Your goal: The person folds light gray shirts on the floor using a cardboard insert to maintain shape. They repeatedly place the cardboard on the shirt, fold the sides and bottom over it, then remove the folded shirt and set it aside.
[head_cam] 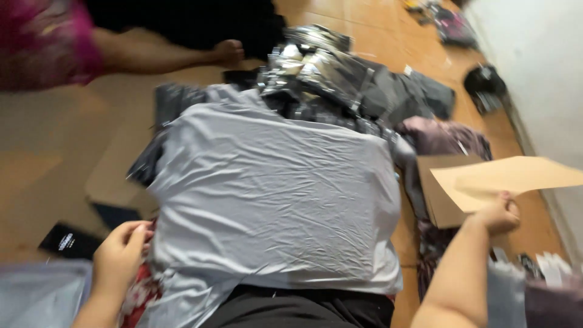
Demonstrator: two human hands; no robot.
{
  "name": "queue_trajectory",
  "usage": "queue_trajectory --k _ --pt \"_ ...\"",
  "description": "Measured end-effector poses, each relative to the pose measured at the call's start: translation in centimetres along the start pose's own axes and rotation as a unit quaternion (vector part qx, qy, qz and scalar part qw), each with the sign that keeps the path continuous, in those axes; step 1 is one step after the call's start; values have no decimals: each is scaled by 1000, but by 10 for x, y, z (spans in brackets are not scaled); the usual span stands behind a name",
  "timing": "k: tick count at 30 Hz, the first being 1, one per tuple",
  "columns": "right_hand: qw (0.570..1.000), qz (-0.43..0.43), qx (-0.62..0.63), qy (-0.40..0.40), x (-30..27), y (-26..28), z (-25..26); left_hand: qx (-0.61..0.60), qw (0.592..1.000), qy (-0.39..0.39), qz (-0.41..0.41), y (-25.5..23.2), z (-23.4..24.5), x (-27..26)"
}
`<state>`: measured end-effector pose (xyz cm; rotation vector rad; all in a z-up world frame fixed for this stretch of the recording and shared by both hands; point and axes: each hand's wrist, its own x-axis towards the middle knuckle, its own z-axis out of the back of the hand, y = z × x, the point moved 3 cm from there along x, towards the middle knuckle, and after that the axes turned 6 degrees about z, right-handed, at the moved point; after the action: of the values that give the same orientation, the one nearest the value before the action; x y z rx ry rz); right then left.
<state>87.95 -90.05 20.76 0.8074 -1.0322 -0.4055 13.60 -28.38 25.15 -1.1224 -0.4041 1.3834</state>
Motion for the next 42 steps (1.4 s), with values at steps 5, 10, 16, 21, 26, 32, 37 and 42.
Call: queue_trajectory --k 5,10,16,21,26,32,37,42 --pt "898 305 235 214 -136 218 100 126 980 74 134 1 1 -21" --pt "763 408 367 342 -279 301 152 153 988 -19 -2 30 -8 -38" --pt "561 633 364 390 -456 371 247 157 986 44 41 52 -13 -34" --pt "533 662 290 439 -494 345 236 183 976 84 78 16 -6 -47" --pt "529 665 285 444 -497 344 234 156 986 62 7 57 -27 -30" --pt "460 699 230 497 -493 323 244 -96 995 3 24 79 -34 -25" --pt "285 658 303 628 -468 333 306 -82 976 140 148 101 -47 -10" --pt "326 698 304 561 -484 302 304 24 962 253 102 77 -30 -36"
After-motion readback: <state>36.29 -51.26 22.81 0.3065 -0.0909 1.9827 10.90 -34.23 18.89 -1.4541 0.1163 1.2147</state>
